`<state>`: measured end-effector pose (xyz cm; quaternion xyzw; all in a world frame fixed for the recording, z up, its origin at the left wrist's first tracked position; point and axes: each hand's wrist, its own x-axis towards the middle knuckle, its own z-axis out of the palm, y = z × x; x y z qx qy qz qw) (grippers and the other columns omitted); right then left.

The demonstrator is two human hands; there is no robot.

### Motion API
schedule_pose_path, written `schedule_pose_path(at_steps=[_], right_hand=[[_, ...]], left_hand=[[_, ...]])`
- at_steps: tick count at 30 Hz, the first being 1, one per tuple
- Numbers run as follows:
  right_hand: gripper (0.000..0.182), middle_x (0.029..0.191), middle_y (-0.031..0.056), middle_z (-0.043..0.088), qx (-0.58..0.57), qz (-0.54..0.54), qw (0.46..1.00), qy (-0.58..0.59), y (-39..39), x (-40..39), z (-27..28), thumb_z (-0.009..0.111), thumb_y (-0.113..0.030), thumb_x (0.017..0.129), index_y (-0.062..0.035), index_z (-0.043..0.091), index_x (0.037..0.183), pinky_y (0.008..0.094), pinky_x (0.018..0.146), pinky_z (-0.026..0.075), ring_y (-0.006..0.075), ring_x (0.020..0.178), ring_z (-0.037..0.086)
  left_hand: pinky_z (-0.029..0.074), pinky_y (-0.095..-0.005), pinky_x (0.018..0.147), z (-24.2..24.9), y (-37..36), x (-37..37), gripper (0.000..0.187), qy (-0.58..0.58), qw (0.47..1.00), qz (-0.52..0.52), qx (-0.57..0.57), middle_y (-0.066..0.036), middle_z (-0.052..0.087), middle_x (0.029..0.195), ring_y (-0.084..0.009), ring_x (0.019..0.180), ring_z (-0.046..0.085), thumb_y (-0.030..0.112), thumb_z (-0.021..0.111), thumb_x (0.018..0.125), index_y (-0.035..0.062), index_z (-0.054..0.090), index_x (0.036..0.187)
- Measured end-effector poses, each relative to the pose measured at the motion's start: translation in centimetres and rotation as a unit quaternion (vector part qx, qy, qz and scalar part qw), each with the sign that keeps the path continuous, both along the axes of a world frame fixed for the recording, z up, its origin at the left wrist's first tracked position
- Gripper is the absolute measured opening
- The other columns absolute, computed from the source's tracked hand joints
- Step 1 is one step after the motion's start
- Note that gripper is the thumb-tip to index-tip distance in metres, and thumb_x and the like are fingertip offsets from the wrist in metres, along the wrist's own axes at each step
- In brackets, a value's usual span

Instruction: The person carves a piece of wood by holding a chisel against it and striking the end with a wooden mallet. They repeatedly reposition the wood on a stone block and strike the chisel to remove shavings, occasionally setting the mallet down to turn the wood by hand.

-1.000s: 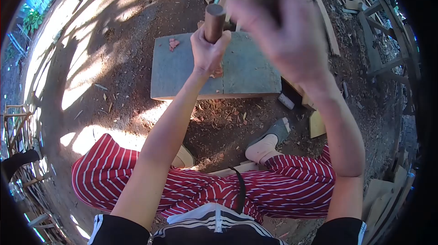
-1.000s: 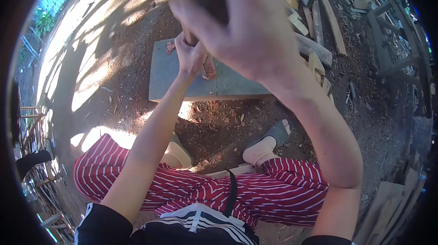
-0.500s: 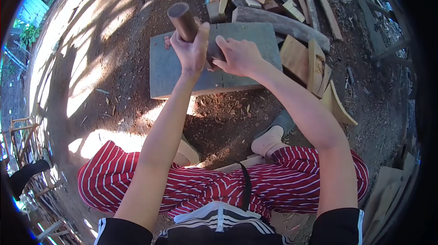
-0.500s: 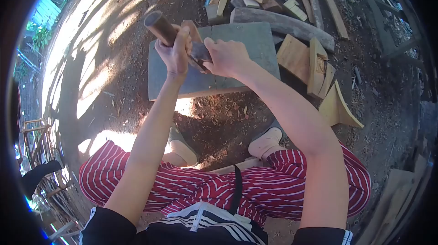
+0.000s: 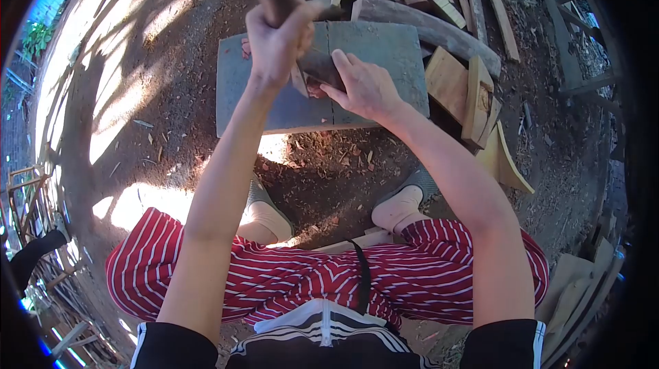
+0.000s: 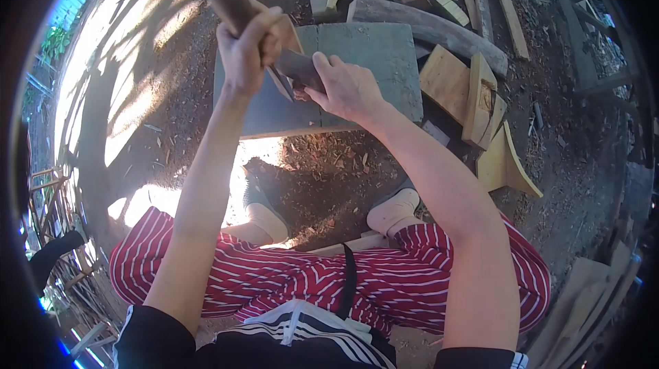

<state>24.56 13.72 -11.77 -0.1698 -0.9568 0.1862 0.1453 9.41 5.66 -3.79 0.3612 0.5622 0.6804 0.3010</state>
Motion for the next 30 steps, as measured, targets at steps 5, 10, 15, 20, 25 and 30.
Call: schedule_pose_path(at_steps=[5,10,15,20,25,30], right_hand=[[0.055,0.092,0.0183,0.063,-0.016,-0.015,1.0,-0.001,0.0,-0.2,-0.1,0.069,-0.039,0.084,-0.0031,0.044,0.118,0.0469,0.066,0.055,0.0393,0.08,0.067],[0.055,0.091,0.0186,0.064,-0.023,-0.022,0.999,-0.007,-0.2,0.1,-0.2,0.068,-0.04,0.085,-0.0032,0.044,0.119,0.0474,0.067,0.055,0.0396,0.081,0.067],[0.061,0.1,0.0216,0.063,-0.022,-0.016,0.999,-0.045,-0.2,-0.1,0.5,0.067,-0.041,0.086,-0.0016,0.04,0.124,0.0503,0.067,0.054,0.0426,0.083,0.065],[0.059,0.096,0.0203,0.064,-0.018,-0.014,0.999,-0.035,-0.2,-0.1,0.3,0.067,-0.042,0.085,-0.0027,0.041,0.121,0.0491,0.067,0.054,0.0412,0.081,0.066],[0.058,0.091,0.019,0.064,-0.012,-0.018,1.0,-0.008,0.1,-0.2,-0.1,0.068,-0.044,0.083,-0.0036,0.043,0.117,0.0482,0.067,0.055,0.0399,0.08,0.067],[0.061,0.099,0.0226,0.066,-0.211,-0.068,0.967,-0.128,1.6,-0.6,1.8,0.067,-0.049,0.083,-0.0019,0.047,0.117,0.0462,0.071,0.054,0.0377,0.085,0.068]], left_hand=[[0.029,-0.023,0.038,0.4,-0.5,0.3,0.016,-0.03,0.995,0.052,0.076,0.0,0.048,0.053,-0.0063,0.04,0.039,0.009,0.069,0.084,0.0038,0.055,0.079],[0.03,-0.0231,0.038,-1.1,-0.6,1.2,0.015,-0.037,0.991,0.096,0.085,-0.001,0.048,0.054,-0.0064,0.04,0.04,0.009,0.068,0.085,0.003,0.055,0.081],[0.03,-0.0229,0.038,-2.0,-0.6,1.7,0.015,-0.023,0.987,0.126,0.096,-0.001,0.048,0.053,-0.0062,0.04,0.04,0.009,0.067,0.085,0.0029,0.054,0.08],[0.031,-0.022,0.039,-2.6,-0.3,2.1,0.015,-0.015,0.985,0.135,0.106,0.0,0.048,0.053,-0.006,0.04,0.041,0.01,0.068,0.085,0.0033,0.055,0.08],[0.034,-0.0208,0.04,-3.7,0.0,2.7,0.015,0.052,0.982,0.153,0.101,0.001,0.051,0.055,-0.0052,0.043,0.045,0.009,0.07,0.082,0.0039,0.057,0.08],[0.035,-0.0211,0.041,-4.3,0.1,2.4,0.014,0.073,0.978,0.166,0.106,0.002,0.052,0.056,-0.0049,0.044,0.046,0.008,0.07,0.082,0.0043,0.057,0.077]])
